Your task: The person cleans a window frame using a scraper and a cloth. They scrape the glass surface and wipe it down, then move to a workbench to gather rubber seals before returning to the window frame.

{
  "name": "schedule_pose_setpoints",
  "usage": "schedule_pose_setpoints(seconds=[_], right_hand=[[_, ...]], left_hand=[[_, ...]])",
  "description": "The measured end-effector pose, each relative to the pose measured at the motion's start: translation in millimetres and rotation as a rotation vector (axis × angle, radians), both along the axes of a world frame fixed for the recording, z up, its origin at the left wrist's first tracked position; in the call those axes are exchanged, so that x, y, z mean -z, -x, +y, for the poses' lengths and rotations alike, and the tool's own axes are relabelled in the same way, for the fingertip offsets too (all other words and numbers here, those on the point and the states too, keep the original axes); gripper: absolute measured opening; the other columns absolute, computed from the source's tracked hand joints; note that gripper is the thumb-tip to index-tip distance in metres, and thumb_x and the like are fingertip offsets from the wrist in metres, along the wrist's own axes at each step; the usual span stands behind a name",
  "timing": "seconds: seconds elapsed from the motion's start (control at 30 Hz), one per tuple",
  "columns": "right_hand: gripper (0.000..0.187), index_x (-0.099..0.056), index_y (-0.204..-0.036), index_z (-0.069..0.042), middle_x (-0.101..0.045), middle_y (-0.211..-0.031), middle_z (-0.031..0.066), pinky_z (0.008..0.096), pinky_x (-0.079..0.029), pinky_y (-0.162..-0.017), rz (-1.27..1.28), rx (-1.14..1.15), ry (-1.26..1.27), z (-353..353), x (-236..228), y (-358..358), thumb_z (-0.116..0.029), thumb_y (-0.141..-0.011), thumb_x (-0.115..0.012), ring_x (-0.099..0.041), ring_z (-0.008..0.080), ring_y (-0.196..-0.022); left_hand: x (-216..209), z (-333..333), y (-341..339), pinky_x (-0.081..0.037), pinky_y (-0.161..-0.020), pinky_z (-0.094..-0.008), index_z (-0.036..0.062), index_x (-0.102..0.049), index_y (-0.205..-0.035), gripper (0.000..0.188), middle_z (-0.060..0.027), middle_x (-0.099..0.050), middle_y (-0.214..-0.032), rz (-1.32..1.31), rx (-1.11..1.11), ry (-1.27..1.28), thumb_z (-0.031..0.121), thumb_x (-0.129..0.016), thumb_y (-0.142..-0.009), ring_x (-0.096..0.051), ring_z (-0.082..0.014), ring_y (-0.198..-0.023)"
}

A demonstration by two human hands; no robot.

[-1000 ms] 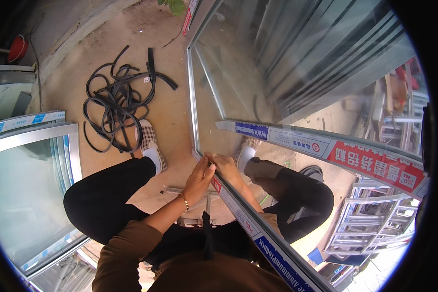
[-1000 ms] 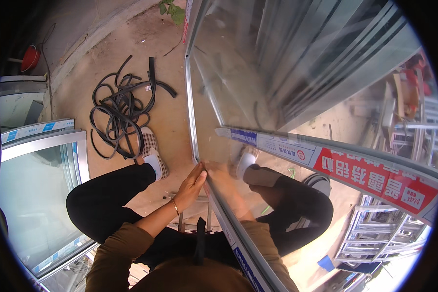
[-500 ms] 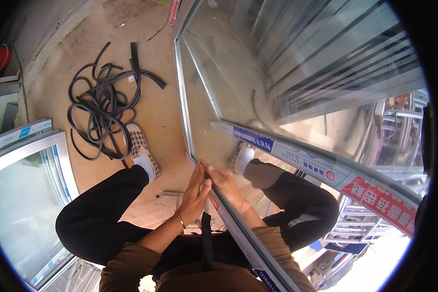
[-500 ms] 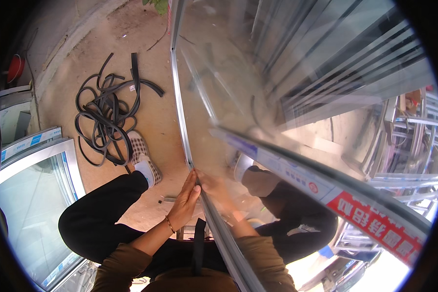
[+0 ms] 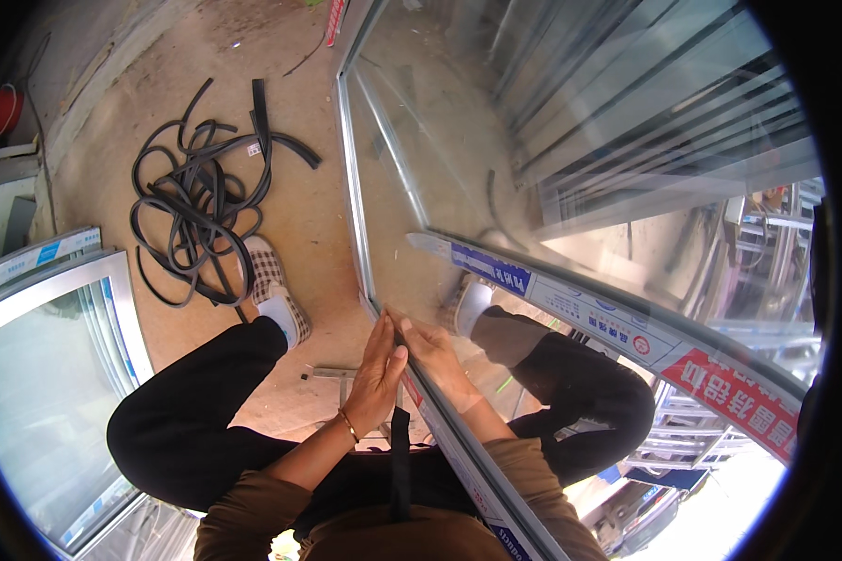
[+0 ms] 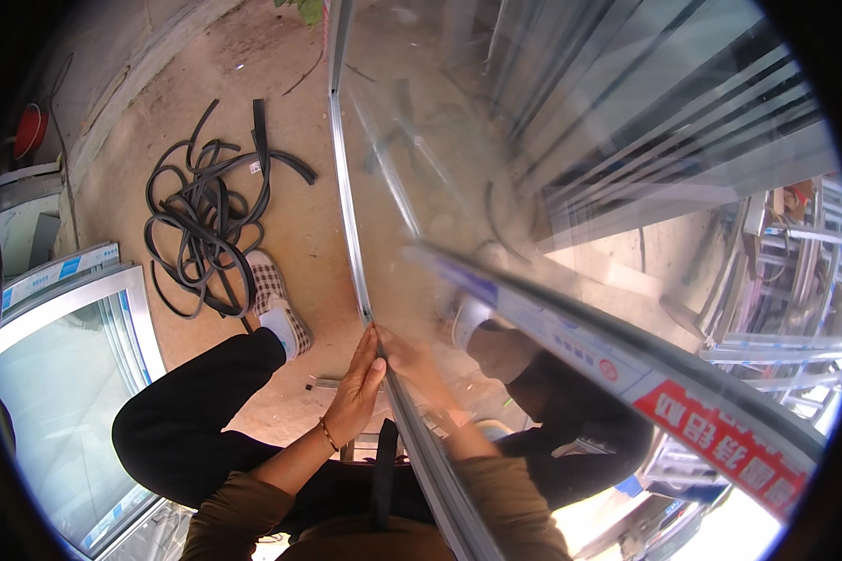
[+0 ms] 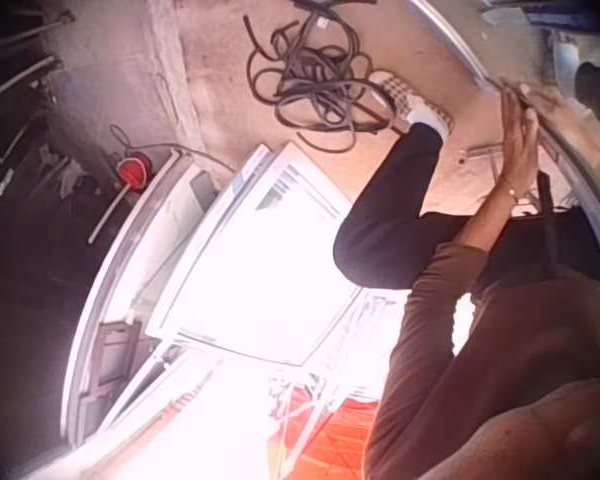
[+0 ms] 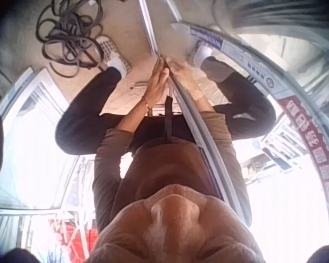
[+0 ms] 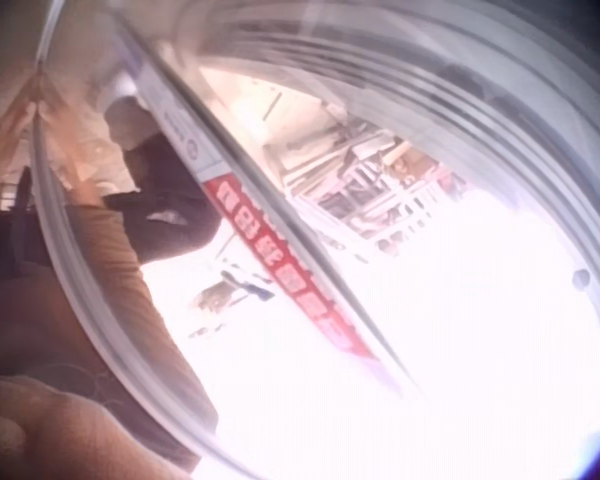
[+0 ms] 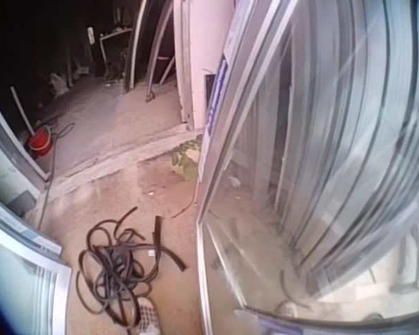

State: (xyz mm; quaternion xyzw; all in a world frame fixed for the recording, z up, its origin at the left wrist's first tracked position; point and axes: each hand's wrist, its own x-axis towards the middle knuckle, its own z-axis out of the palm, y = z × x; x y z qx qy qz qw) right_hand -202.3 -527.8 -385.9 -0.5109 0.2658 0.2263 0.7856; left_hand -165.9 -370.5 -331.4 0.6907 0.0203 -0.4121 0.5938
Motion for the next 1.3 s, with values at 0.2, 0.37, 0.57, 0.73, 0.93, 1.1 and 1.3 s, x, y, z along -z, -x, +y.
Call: schedule_pose_setpoints(seconds=[0.2, 0.37, 0.57, 0.73, 0.93, 1.1, 1.3], right_hand=[[0.054, -0.054, -0.152, 0.009, -0.065, -0.144, 0.0123, 0.0303, -0.045, -0.113, 0.038, -0.004, 0.054, 2, -7, -2, -0.032, -0.116, -0.053, -0.059, 0.0162, -0.129], [0.053, -0.054, -0.152, 0.009, -0.066, -0.142, 0.0119, 0.0301, -0.047, -0.110, 0.013, -0.008, -0.005, -1, -10, -3, -0.030, -0.117, -0.051, -0.060, 0.0158, -0.126], [0.054, -0.050, -0.153, 0.013, -0.063, -0.146, 0.0159, 0.0308, -0.046, -0.111, -0.013, -0.089, 0.099, -3, -17, -12, -0.028, -0.118, -0.046, -0.060, 0.0180, -0.129], [0.050, -0.057, -0.144, 0.012, -0.067, -0.133, 0.0145, 0.0321, -0.047, -0.105, 0.067, -0.085, 0.017, -2, -30, -22, -0.029, -0.117, -0.047, -0.061, 0.0182, -0.118], [0.041, -0.067, -0.129, 0.010, -0.072, -0.116, 0.0132, 0.0355, -0.052, -0.095, -0.075, -0.051, 0.056, -4, -18, -23, -0.026, -0.114, -0.053, -0.065, 0.0194, -0.105], [0.043, -0.063, -0.135, 0.013, -0.071, -0.134, 0.0225, 0.0370, -0.053, -0.102, -0.635, -0.556, 0.984, -19, -19, -16, -0.021, -0.111, -0.057, -0.070, 0.0263, -0.120], [0.052, -0.058, -0.143, 0.013, -0.065, -0.143, 0.0252, 0.0422, -0.049, -0.116, -0.303, 0.100, 0.324, -26, -123, -37, -0.030, -0.114, -0.054, -0.065, 0.0323, -0.133]], left_hand=[[-2, 0, 0, -0.013, -0.134, -0.0399, -0.0061, -0.017, -0.169, 0.077, -0.0228, -0.015, -0.179, -0.011, 0.003, -0.018, 0.048, -0.037, -0.117, -0.012, -0.0339, -0.167], [2, 0, 4, -0.013, -0.134, -0.0404, -0.0064, -0.014, -0.169, 0.077, -0.0239, -0.012, -0.179, -0.013, 0.007, -0.014, 0.047, -0.036, -0.118, -0.011, -0.0349, -0.167], [14, -2, 13, -0.011, -0.134, -0.0393, 0.0026, -0.015, -0.172, 0.070, -0.0175, -0.011, -0.180, -0.077, -0.030, 0.002, 0.043, -0.036, -0.118, -0.009, -0.0308, -0.167], [17, -4, 17, -0.011, -0.134, -0.0398, -0.0042, -0.016, -0.170, 0.075, -0.0229, -0.013, -0.179, -0.086, -0.025, -0.033, 0.047, -0.033, -0.118, -0.010, -0.0340, -0.167], [22, -7, 17, -0.016, -0.134, -0.0423, -0.0160, -0.021, -0.163, 0.082, -0.0355, -0.019, -0.172, -0.126, -0.012, -0.113, 0.050, -0.034, -0.116, -0.015, -0.0428, -0.164], [14, -11, 13, -0.024, -0.131, -0.0470, -0.0241, -0.031, -0.154, 0.081, -0.0441, -0.029, -0.164, -0.285, -0.019, -0.270, 0.046, -0.040, -0.114, -0.027, -0.0515, -0.157], [-26, -15, -2, -0.026, -0.130, -0.0464, -0.0221, -0.037, -0.152, 0.078, -0.0409, -0.035, -0.163, -0.420, -0.047, -0.173, 0.044, -0.047, -0.112, -0.032, -0.0490, -0.156]])
